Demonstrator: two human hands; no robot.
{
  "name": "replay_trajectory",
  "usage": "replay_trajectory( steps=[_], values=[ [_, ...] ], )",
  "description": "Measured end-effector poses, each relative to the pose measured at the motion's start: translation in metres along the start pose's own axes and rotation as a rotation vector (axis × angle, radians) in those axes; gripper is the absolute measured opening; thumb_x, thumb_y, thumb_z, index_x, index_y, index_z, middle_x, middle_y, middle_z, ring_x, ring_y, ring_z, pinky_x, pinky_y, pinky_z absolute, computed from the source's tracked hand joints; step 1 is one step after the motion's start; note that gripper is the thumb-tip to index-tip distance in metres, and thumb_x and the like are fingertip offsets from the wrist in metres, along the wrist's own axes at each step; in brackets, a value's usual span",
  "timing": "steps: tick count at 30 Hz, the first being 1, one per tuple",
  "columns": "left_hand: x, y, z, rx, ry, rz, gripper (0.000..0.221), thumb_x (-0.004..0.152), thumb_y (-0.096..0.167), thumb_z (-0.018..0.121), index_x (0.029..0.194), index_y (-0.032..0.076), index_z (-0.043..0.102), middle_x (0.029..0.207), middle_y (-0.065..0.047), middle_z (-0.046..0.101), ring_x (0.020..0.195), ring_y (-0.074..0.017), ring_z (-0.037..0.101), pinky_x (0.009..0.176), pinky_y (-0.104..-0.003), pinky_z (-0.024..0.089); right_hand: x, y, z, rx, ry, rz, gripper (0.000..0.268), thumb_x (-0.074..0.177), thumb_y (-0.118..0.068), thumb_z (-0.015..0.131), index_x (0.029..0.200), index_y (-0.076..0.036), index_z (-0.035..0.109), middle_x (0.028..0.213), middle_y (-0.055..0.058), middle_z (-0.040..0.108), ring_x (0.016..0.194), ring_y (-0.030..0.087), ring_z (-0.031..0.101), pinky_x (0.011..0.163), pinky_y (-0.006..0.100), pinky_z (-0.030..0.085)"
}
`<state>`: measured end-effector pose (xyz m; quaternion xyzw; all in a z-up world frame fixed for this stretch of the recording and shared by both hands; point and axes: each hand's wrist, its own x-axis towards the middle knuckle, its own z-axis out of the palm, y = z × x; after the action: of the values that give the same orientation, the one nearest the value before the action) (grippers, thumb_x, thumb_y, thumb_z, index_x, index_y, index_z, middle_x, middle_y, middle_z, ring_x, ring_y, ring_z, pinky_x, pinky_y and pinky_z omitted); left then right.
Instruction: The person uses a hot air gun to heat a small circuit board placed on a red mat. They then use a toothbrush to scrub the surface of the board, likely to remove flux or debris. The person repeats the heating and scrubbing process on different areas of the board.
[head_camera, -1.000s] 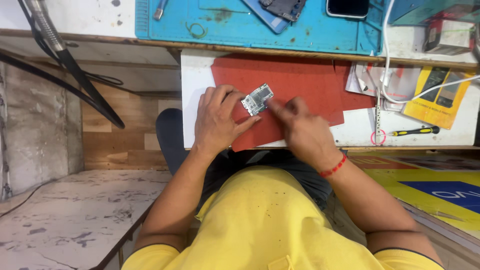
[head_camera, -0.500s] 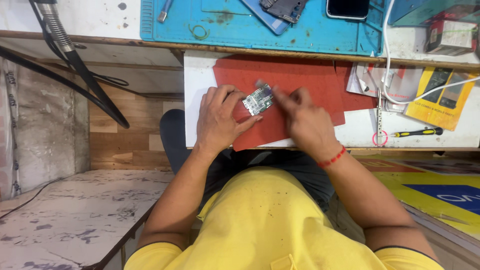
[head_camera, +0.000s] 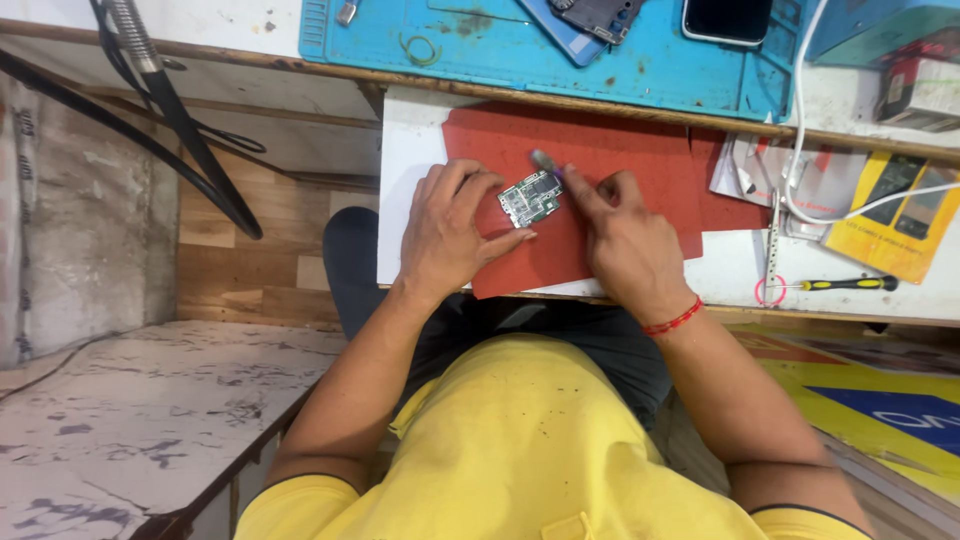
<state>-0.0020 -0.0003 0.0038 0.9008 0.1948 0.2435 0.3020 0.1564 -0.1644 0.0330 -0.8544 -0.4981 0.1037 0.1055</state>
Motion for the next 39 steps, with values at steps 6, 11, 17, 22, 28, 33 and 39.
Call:
replay_trajectory(
  steps=[6, 11, 17, 22, 28, 33, 39],
  values=[
    [0.001, -0.004, -0.001, -0.074, -0.001, -0.035, 0.064, 0.062, 0.031, 0.098, 0.113, 0.007, 0.068, 0.115, -0.007, 0.059, 0.107, -0.0289, 0.059, 0.094, -0.042, 0.047, -0.011, -0.018, -0.002, 0.131, -0.066, -0.174, 0.061, 0.087, -0.004, 0.052, 0.145, -0.021, 0.057, 0.114, 0.017, 0.061, 0.076, 0.041, 0.068, 0.062, 0.05, 0.056],
    [-0.001, -0.005, 0.001, -0.086, 0.022, -0.051, 0.068, 0.06, 0.032, 0.1, 0.113, 0.007, 0.067, 0.115, -0.008, 0.058, 0.109, -0.0297, 0.059, 0.095, -0.043, 0.047, -0.02, -0.021, -0.007, 0.024, -0.149, -0.121, 0.062, 0.088, -0.003, 0.051, 0.147, -0.019, 0.056, 0.109, 0.018, 0.06, 0.072, 0.04, 0.067, 0.059, 0.051, 0.056],
    [-0.003, -0.008, 0.005, -0.073, 0.026, -0.031, 0.065, 0.062, 0.029, 0.098, 0.114, 0.006, 0.067, 0.116, -0.009, 0.059, 0.109, -0.0303, 0.059, 0.095, -0.043, 0.048, -0.01, -0.029, 0.009, 0.049, -0.052, -0.166, 0.061, 0.088, -0.001, 0.053, 0.147, -0.017, 0.058, 0.111, 0.02, 0.061, 0.068, 0.04, 0.066, 0.058, 0.05, 0.055],
    [0.002, -0.005, 0.001, -0.053, 0.028, -0.011, 0.063, 0.063, 0.037, 0.097, 0.109, 0.007, 0.069, 0.111, -0.007, 0.059, 0.103, -0.0284, 0.058, 0.092, -0.043, 0.047, -0.008, -0.007, -0.008, 0.038, -0.047, -0.094, 0.059, 0.089, -0.002, 0.053, 0.146, -0.019, 0.057, 0.107, 0.016, 0.063, 0.069, 0.038, 0.067, 0.06, 0.05, 0.056],
    [0.002, -0.002, -0.002, -0.018, -0.001, 0.008, 0.056, 0.066, 0.04, 0.096, 0.105, 0.007, 0.073, 0.109, -0.005, 0.06, 0.099, -0.0269, 0.057, 0.089, -0.041, 0.046, -0.022, -0.002, 0.004, 0.07, -0.026, -0.147, 0.066, 0.083, 0.004, 0.053, 0.147, -0.014, 0.056, 0.107, 0.02, 0.062, 0.075, 0.04, 0.068, 0.063, 0.048, 0.057],
    [0.0, -0.003, 0.0, -0.031, -0.015, -0.021, 0.049, 0.068, 0.037, 0.094, 0.102, 0.007, 0.074, 0.11, -0.004, 0.061, 0.101, -0.0251, 0.058, 0.089, -0.04, 0.047, -0.019, -0.005, 0.001, 0.071, -0.144, -0.195, 0.067, 0.081, 0.005, 0.053, 0.145, -0.014, 0.056, 0.11, 0.02, 0.063, 0.069, 0.039, 0.069, 0.062, 0.048, 0.058],
    [0.0, -0.009, 0.001, -0.024, 0.004, 0.004, 0.056, 0.065, 0.038, 0.096, 0.104, 0.007, 0.072, 0.111, -0.005, 0.059, 0.101, -0.0271, 0.056, 0.091, -0.042, 0.046, -0.011, -0.008, -0.002, 0.065, -0.001, -0.094, 0.06, 0.088, 0.001, 0.057, 0.145, -0.019, 0.059, 0.108, 0.016, 0.063, 0.07, 0.038, 0.067, 0.063, 0.048, 0.056]
  ],
)
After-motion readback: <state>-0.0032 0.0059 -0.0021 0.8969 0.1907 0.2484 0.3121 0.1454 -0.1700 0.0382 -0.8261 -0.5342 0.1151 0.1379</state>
